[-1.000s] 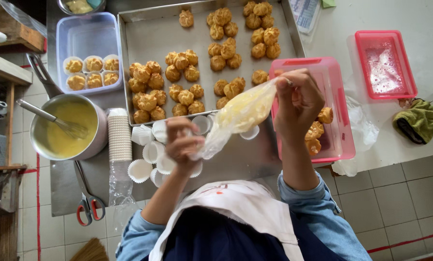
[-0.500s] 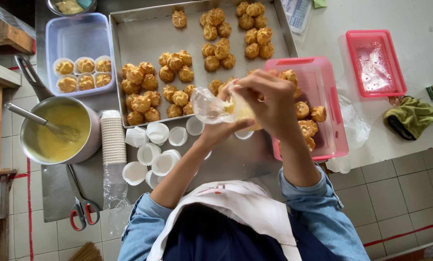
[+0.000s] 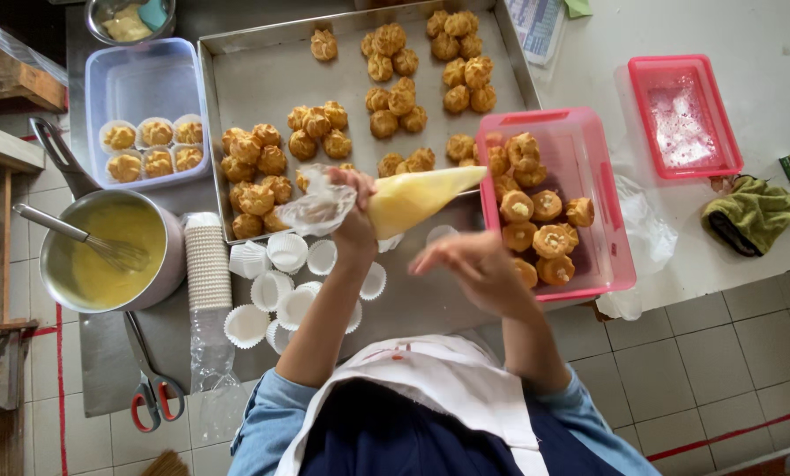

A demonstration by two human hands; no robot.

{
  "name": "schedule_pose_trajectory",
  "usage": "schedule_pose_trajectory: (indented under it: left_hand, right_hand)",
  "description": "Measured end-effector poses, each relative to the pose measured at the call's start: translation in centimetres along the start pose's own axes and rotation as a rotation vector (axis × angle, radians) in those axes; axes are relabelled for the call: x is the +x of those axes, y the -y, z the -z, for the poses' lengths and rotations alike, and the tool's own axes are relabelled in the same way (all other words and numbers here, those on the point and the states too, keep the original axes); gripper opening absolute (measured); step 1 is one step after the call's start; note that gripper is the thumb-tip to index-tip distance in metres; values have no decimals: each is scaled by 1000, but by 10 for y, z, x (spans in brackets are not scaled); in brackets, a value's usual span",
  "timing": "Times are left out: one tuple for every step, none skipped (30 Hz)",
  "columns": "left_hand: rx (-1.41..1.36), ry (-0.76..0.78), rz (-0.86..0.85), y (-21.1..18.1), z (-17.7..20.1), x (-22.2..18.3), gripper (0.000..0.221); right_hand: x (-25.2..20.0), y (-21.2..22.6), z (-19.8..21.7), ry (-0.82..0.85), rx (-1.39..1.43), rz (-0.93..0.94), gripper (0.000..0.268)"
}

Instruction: The person fills cream puff pastries with cream using a piping bag and then places them into paper cups.

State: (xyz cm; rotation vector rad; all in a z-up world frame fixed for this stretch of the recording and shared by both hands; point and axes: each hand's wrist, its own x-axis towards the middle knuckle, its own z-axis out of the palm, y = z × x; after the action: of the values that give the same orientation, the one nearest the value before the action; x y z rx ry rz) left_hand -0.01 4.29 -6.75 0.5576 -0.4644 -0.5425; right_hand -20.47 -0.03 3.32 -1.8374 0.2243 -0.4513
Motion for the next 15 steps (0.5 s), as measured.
schedule_pose_trajectory:
  left_hand:
    - [-10, -58, -32, 0, 2, 3, 25]
    - [-10, -60, -32, 1, 3, 1, 25]
    - [19, -57, -38, 2, 4, -2, 22]
    - [81, -37, -51, 3, 4, -8, 20]
    - [185, 1, -76, 4, 4, -19, 18]
    - [313, 55, -109, 5, 4, -30, 16]
    - [454, 118, -163, 8, 4, -42, 15]
    - [589, 187, -228, 11, 5, -55, 13]
    - [718, 275, -310, 15, 6, -68, 12]
    - [833, 362, -406, 21, 8, -83, 12]
    - [926, 449, -499, 27, 9, -96, 13]
    - [1010, 528, -587, 31, 12, -107, 14]
    - [1096, 614, -651, 32, 15, -117, 15]
    - [1180, 702, -707, 29, 19, -127, 17]
    - [1296, 796, -712, 25, 22, -136, 19]
  right_hand:
    - [-4, -23, -9, 1, -2, 2, 42]
    - [-7, -42, -20, -38, 163, -110, 43]
    - [-9, -57, -27, -80, 327, -222, 53]
    - [-9, -68, -32, -82, 328, -223, 53]
    - [-6, -76, -34, -174, 576, -218, 54]
    - [-4, -81, -36, -268, 824, -208, 56]
    - [-4, -85, -36, -272, 826, -206, 56]
    - [-3, -88, -36, -350, 943, -205, 56]
    - [-4, -91, -36, -428, 1059, -202, 58]
    - [-8, -96, -35, -434, 1060, -204, 58]
    - [-12, -100, -34, -414, 1121, -263, 53]
    - [-16, -105, -33, -388, 1179, -322, 51]
    - [-20, -110, -36, -391, 1177, -323, 51]
    - [-27, -116, -43, -425, 1081, -415, 54]
    - [-33, -122, -48, -458, 983, -505, 58]
